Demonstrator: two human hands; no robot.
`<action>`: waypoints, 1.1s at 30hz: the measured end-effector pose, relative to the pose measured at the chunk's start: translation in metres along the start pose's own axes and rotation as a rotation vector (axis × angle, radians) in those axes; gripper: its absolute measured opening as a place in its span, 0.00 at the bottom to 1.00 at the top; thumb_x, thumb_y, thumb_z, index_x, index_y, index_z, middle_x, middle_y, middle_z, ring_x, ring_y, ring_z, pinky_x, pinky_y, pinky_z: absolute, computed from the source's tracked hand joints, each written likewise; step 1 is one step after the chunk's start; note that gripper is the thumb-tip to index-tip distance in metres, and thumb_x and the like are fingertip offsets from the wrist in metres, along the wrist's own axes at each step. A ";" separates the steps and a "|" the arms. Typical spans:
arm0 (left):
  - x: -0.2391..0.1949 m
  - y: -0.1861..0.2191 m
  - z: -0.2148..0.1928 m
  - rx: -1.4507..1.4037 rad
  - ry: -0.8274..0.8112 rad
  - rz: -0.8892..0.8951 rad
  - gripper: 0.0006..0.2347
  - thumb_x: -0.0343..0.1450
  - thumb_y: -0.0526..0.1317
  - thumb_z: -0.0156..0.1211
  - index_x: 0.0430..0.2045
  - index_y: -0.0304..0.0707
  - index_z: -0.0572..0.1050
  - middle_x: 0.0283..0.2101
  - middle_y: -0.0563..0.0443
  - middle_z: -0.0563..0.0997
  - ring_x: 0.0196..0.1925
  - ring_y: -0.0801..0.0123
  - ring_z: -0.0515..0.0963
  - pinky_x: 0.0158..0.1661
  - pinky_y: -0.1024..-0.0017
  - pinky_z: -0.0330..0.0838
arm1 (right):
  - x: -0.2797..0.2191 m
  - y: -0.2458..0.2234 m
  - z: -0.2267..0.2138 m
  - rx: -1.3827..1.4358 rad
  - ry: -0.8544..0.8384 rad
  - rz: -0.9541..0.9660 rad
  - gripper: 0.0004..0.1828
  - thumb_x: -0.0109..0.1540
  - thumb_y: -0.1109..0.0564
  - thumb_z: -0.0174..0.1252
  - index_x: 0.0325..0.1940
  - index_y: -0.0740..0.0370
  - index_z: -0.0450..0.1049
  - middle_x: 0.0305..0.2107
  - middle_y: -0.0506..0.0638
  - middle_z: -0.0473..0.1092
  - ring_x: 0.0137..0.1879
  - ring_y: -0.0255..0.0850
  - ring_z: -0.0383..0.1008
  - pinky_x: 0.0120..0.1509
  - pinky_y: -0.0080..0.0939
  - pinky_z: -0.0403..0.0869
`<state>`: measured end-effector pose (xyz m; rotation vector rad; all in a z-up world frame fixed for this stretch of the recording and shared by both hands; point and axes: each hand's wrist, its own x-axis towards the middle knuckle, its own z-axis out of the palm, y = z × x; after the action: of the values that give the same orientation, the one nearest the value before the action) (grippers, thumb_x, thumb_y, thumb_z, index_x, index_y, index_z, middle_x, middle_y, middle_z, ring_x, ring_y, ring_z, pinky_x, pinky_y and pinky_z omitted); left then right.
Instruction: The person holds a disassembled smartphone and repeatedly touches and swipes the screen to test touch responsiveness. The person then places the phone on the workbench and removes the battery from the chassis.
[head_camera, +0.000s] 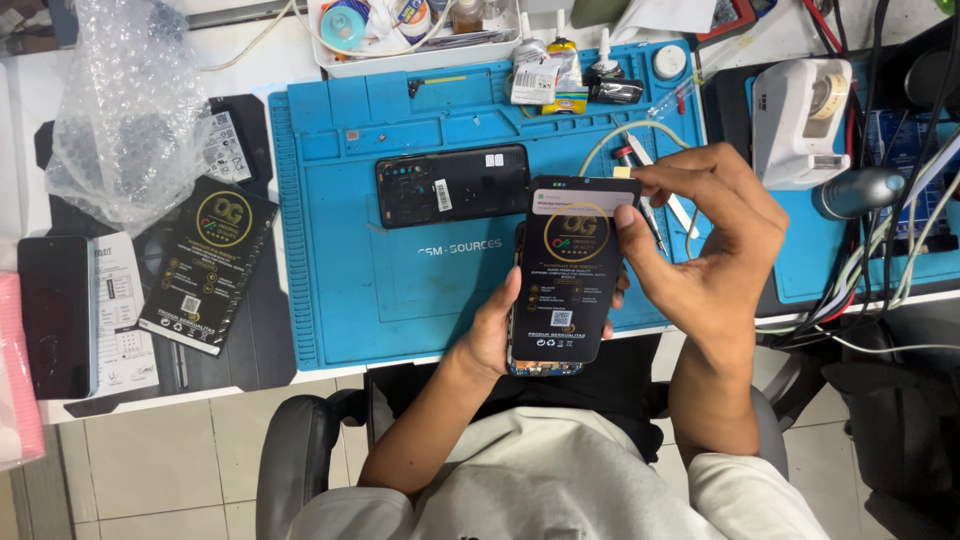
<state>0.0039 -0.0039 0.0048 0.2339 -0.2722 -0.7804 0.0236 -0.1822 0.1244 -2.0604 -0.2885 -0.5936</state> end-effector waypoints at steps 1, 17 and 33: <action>0.000 0.000 0.000 -0.007 -0.002 -0.003 0.38 0.77 0.63 0.50 0.71 0.24 0.57 0.61 0.31 0.70 0.61 0.56 0.76 0.58 0.61 0.77 | 0.001 -0.001 0.000 -0.001 -0.003 0.001 0.10 0.64 0.66 0.70 0.48 0.71 0.78 0.40 0.56 0.74 0.43 0.37 0.75 0.48 0.30 0.73; 0.002 0.003 0.006 -0.043 -0.010 -0.009 0.38 0.77 0.62 0.52 0.69 0.23 0.56 0.61 0.31 0.70 0.62 0.57 0.75 0.59 0.63 0.77 | 0.015 -0.016 0.000 0.039 0.063 0.096 0.05 0.70 0.63 0.60 0.44 0.68 0.79 0.37 0.53 0.74 0.38 0.34 0.72 0.41 0.28 0.66; 0.002 0.006 0.009 -0.001 -0.004 0.000 0.37 0.77 0.63 0.52 0.68 0.22 0.57 0.61 0.32 0.70 0.61 0.59 0.76 0.58 0.64 0.77 | 0.001 -0.007 0.000 0.066 0.094 0.104 0.07 0.71 0.62 0.60 0.45 0.70 0.78 0.39 0.55 0.74 0.42 0.36 0.74 0.48 0.29 0.69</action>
<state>0.0061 -0.0025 0.0157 0.2308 -0.2758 -0.7814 0.0215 -0.1786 0.1308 -1.9647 -0.1437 -0.6071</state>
